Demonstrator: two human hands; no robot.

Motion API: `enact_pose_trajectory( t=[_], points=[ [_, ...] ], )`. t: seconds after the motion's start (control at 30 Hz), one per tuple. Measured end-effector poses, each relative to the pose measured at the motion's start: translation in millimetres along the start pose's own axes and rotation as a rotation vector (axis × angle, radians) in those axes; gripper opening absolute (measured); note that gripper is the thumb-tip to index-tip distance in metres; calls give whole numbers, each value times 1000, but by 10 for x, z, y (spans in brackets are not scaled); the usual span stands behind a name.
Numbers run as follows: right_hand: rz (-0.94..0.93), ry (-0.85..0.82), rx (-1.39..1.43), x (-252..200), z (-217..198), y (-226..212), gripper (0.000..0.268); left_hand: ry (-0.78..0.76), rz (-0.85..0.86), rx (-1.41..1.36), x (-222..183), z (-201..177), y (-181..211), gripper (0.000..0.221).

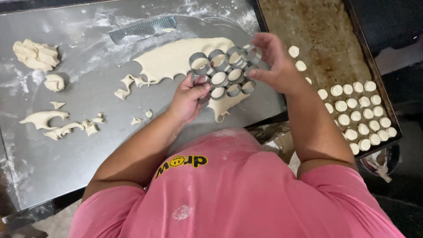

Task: Rolling out dough and using a multi-circle cutter to stamp out small pieces and place them on a baking tray.

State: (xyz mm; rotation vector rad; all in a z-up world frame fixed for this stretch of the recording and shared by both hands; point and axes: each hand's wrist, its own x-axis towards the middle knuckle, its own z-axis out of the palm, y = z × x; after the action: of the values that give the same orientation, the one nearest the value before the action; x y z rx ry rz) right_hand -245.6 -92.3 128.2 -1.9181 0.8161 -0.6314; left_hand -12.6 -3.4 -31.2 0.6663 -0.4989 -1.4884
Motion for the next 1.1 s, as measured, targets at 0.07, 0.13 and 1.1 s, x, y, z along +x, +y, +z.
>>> enact_pose_trajectory(
  t=[0.07,0.13,1.1],
  points=[
    [85,58,100,-66,186,159,79,-61,31,-7,-35,33,-24,23],
    [166,108,197,-130,295,432,76,-118,70,-16,-60,105,-29,25],
    [153,340,629,-585,843,702,32,-378,-286,24,-161,168,725,75]
  ],
)
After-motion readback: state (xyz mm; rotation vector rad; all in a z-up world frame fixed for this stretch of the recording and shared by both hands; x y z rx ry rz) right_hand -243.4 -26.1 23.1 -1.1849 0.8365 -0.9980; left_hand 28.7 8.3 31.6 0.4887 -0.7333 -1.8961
